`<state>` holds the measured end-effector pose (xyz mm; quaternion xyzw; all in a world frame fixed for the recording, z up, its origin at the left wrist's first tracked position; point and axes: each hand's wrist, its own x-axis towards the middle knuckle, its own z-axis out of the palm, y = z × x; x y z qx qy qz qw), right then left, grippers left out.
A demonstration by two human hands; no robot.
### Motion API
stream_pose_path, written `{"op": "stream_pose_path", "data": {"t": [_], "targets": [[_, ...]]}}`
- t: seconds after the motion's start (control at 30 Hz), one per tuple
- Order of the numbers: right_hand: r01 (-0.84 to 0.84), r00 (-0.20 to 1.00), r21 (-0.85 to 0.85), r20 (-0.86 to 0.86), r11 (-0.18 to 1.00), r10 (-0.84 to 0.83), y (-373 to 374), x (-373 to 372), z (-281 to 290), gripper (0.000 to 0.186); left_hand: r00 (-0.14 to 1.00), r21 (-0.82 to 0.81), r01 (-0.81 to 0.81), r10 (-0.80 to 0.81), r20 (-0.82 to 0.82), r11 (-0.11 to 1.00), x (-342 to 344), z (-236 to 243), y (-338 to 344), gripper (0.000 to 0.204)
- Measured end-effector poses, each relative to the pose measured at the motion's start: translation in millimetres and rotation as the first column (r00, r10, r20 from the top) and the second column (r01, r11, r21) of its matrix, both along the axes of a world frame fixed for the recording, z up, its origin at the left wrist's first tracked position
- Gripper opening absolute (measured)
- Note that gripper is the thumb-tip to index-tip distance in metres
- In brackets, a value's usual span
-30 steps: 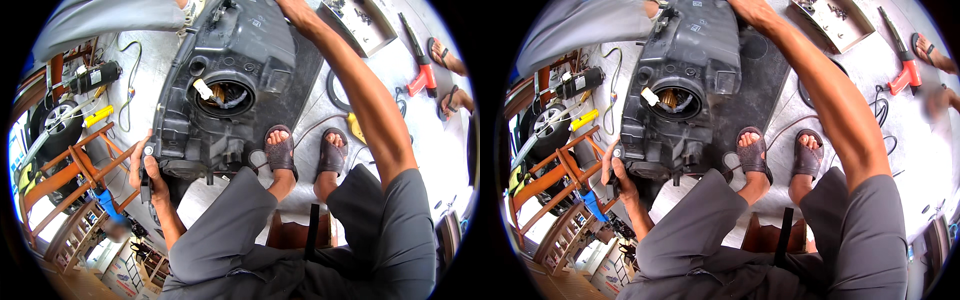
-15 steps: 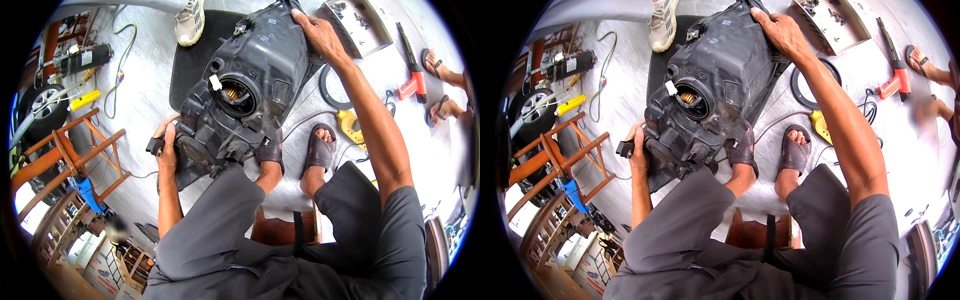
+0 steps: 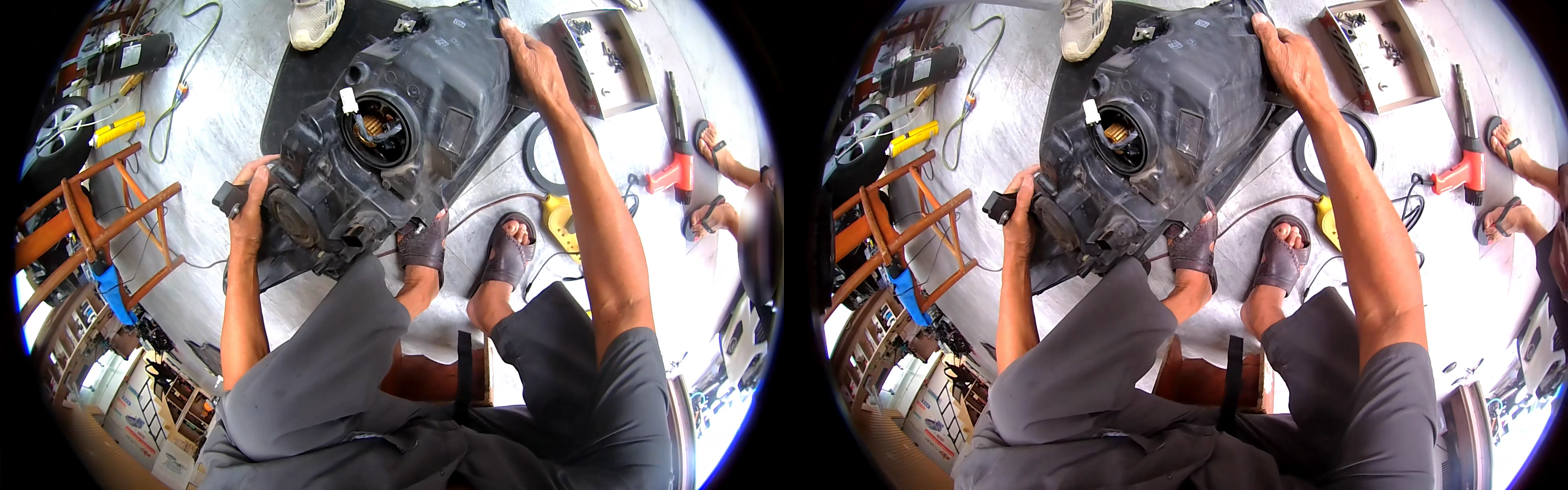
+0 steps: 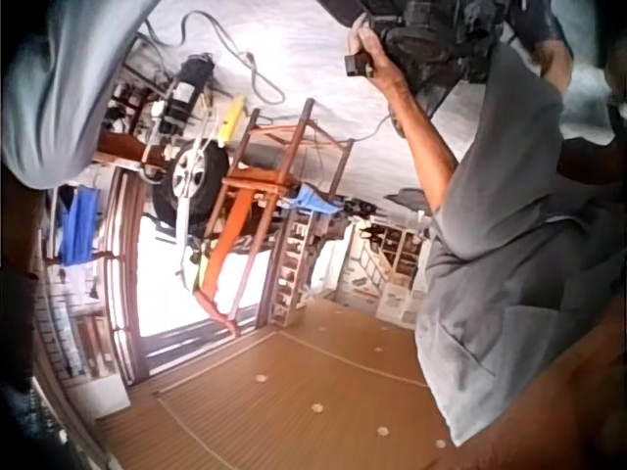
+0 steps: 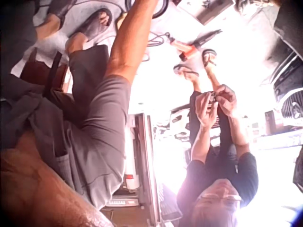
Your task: The person uses a soldering iron to heat and remove a small plastic component from the back of a car headlight assembly. They then use their hands to pull the component out and inspect the interior of the headlight housing.
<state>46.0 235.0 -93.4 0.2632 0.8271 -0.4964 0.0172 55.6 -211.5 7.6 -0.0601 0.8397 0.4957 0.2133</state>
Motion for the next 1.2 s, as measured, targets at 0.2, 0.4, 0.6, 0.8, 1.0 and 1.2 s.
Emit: {"op": "stream_pose_path", "data": {"t": [0.2,0.4,0.6,0.8,1.0,1.2], "targets": [[0.042,0.999,-0.005,0.002,0.999,-0.042,-1,2,-10,0.078,0.999,-0.04,-0.002,0.001,-0.032,0.999,-1,7,10,0.036],[0.015,0.999,0.05,0.049,0.999,-0.017,0,0,-2,0.073,1.0,-0.044,-0.01,0.009,-0.014,0.999,0,5,5,0.032],[0.021,0.932,0.308,-0.351,0.951,0.093,-3,2,22,0.052,1.0,-0.076,-0.008,0.006,-0.028,0.997,0,6,5,0.03],[-0.342,0.848,0.263,-0.326,0.902,0.417,-10,-23,68,0.052,1.0,-0.081,0.01,-0.012,-0.017,0.997,0,2,0,0.029],[-0.723,0.668,0.15,-0.094,0.674,0.738,5,-82,107,0.049,1.0,-0.067,0.01,-0.012,-0.026,0.998,-1,4,5,0.03],[-0.807,0.569,-0.077,0.161,0.585,0.806,-7,-106,119,0.046,1.0,-0.081,-0.007,0.006,-0.014,0.997,1,7,4,0.031]]}}
